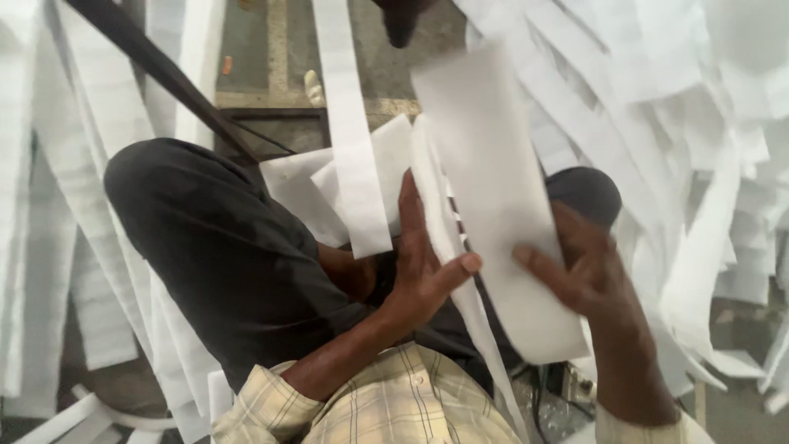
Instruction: The person sits cross-legged and repeatedly folds white foam sheets in half by hand, aligning edges and pressing the folds. The person handles multiple foam sheets one at a time, stacking the folded pieces on the lap.
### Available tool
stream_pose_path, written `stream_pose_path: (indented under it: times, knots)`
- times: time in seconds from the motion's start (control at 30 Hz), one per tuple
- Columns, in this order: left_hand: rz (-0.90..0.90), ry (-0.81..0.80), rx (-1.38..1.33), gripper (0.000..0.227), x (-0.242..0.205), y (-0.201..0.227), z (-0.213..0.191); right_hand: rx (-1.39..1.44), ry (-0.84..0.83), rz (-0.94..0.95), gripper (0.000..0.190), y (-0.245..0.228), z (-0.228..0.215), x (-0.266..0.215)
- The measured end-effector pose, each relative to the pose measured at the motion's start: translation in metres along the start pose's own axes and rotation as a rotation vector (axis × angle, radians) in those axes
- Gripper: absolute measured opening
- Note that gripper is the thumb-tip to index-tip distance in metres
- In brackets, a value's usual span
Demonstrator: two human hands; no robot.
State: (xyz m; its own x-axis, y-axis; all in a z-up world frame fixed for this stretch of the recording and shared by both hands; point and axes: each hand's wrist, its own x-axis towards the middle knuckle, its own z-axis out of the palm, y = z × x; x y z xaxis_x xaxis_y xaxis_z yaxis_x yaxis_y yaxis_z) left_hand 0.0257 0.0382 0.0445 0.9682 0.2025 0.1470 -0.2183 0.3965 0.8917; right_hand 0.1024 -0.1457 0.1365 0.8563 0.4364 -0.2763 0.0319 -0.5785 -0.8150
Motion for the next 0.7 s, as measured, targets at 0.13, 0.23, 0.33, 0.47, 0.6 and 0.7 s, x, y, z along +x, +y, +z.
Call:
stream_pose_path:
  times: [0.13, 0.23, 0.33, 0.47, 0.6, 0.7]
  knots:
    - [-0.016, 0.169, -0.139, 0.112, 0.004, -0.005, -0.018, -0.08, -0.229, -0.089, 0.074, 0.019, 0.021, -0.015]
    - [-0.017, 0.207, 0.004, 0.11, 0.007, -0.009, -0.019, -0.115, -0.304, 0.019, 0.08, 0.046, 0.021, -0.021]
    - [0.023, 0.093, 0.124, 0.108, 0.002, -0.013, -0.009, -0.001, -0.209, 0.319, 0.065, 0.066, 0.017, -0.016]
    - [0.028, -0.002, 0.191, 0.107, -0.006, -0.026, 0.003, 0.416, -0.078, 0.344, 0.059, 0.058, 0.016, 0.008]
    - [0.035, -0.012, 0.184, 0.11, -0.009, -0.032, 0.005, 0.218, -0.069, -0.002, 0.05, 0.016, 0.008, 0.033]
    - [0.03, -0.004, 0.209, 0.107, -0.013, -0.036, 0.003, 0.268, -0.041, -0.215, 0.076, -0.005, 0.01, 0.044]
